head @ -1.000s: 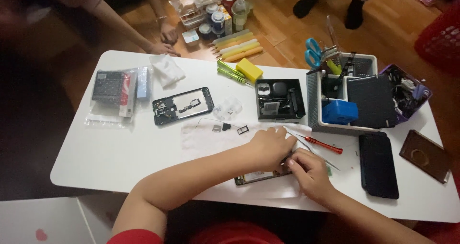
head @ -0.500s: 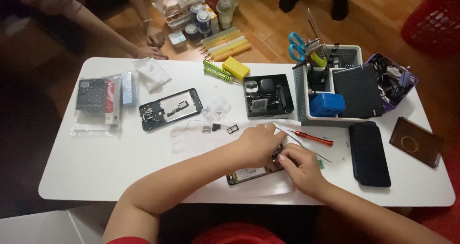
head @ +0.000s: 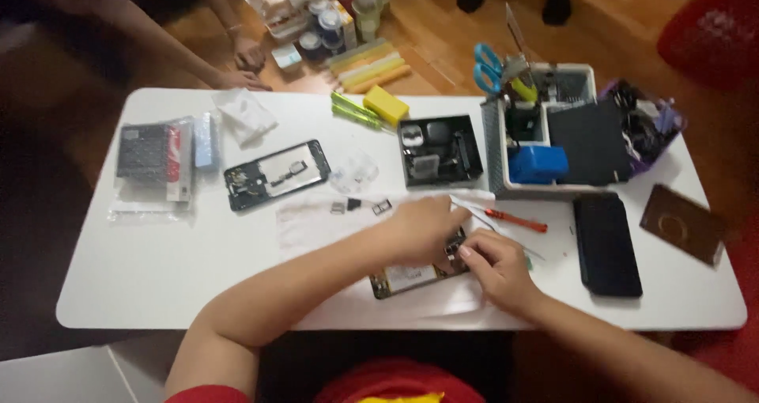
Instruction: Reassembling internal components of a smartphone, including connecting ribbon cables and installing the battery.
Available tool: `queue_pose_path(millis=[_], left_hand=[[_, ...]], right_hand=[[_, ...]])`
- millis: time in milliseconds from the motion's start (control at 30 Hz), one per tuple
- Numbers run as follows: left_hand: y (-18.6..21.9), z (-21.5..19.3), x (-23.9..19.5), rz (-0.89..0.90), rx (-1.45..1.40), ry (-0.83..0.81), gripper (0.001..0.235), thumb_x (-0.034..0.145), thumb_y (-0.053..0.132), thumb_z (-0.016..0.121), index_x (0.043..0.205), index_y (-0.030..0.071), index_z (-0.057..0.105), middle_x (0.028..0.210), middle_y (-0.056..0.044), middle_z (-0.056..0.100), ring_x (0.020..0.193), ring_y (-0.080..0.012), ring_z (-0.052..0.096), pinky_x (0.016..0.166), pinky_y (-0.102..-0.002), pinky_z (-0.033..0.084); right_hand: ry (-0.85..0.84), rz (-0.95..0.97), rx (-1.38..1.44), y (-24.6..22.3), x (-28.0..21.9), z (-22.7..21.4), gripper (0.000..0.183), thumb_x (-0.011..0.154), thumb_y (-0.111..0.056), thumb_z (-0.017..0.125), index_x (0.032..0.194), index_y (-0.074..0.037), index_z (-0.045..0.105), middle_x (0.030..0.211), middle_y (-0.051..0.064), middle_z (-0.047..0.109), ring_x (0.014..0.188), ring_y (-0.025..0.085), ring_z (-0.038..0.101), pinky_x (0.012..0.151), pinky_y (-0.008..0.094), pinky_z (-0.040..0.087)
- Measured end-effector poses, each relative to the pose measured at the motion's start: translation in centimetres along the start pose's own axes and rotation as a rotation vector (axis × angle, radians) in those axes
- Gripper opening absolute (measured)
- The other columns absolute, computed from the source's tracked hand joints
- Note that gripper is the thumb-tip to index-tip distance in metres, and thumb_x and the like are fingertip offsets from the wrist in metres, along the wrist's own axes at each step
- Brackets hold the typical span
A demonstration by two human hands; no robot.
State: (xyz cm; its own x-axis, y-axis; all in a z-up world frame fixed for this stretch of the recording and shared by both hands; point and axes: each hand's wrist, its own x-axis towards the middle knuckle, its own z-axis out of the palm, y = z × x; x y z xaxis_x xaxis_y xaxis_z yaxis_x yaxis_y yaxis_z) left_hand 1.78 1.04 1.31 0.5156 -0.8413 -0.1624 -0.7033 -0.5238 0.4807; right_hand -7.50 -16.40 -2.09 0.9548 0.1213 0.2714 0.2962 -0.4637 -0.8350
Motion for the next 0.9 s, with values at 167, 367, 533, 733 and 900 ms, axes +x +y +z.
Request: queue_pose_path(millis=[167,367,533,733,900], left_hand=[[-1.4,-1.4,0.4,0.092,-0.082,-0.045,0.082,0.071,0.033,0.092,0.136,0.002,0.054,0.113,-0.026,0.065,0.104,-0.0495,0.069,0.087,-0.063,0.056],[-2.0,-2.0,0.1,0.113,-0.134,-0.057,0.077,0.073,0.033,0.091,0.137,0.006,0.056,0.112,-0.023,0.068,0.104,-0.0463,0.071,0.089,-0.060,0.056],[-2.6,-2.5,0.1,0.140,-0.134,-0.075,0.071,0.072,0.017,0.091,0.135,0.008,0.061,0.107,-0.017,0.071,0.097,-0.0393,0.073,0.083,-0.054,0.059],[-3.3,-2.1,0.3,0.159,-0.143,-0.082,0.080,0.064,0.013,0.095,0.137,0.009,0.061,0.105,-0.014,0.071,0.094,-0.0362,0.074,0.083,-0.052,0.060],[-3.5,-1.9,0.5,0.168,-0.149,-0.065,0.081,0.063,0.012,0.096,0.137,0.009,0.062,0.103,-0.014,0.071,0.092,-0.0355,0.073,0.081,-0.050,0.060]], right_hand=[[-0.009,-0.015,0.003,0.2,0.0,-0.2,0.029,0.099,-0.021,0.061,0.075,-0.008,0.070,0.063,0.010,0.062,0.054,0.023,0.057,0.053,0.034,0.045],[0.004,-0.063,0.025,-0.4,0.1,0.2,0.022,0.099,-0.014,0.061,0.082,-0.006,0.073,0.069,0.011,0.067,0.059,0.024,0.062,0.056,0.033,0.048],[-0.015,-0.226,-0.096,-0.6,-1.2,0.3,0.014,0.092,-0.010,0.065,0.096,-0.005,0.077,0.083,0.013,0.071,0.066,0.030,0.067,0.055,0.036,0.051],[-0.056,-0.428,-0.386,-0.3,-2.1,0.9,0.017,0.089,-0.011,0.066,0.101,-0.006,0.077,0.090,0.011,0.068,0.072,0.030,0.067,0.057,0.038,0.055],[-0.100,-0.557,-0.615,0.7,-2.1,1.6,0.011,0.083,-0.017,0.068,0.086,-0.009,0.074,0.085,0.009,0.064,0.067,0.024,0.063,0.052,0.037,0.051]])
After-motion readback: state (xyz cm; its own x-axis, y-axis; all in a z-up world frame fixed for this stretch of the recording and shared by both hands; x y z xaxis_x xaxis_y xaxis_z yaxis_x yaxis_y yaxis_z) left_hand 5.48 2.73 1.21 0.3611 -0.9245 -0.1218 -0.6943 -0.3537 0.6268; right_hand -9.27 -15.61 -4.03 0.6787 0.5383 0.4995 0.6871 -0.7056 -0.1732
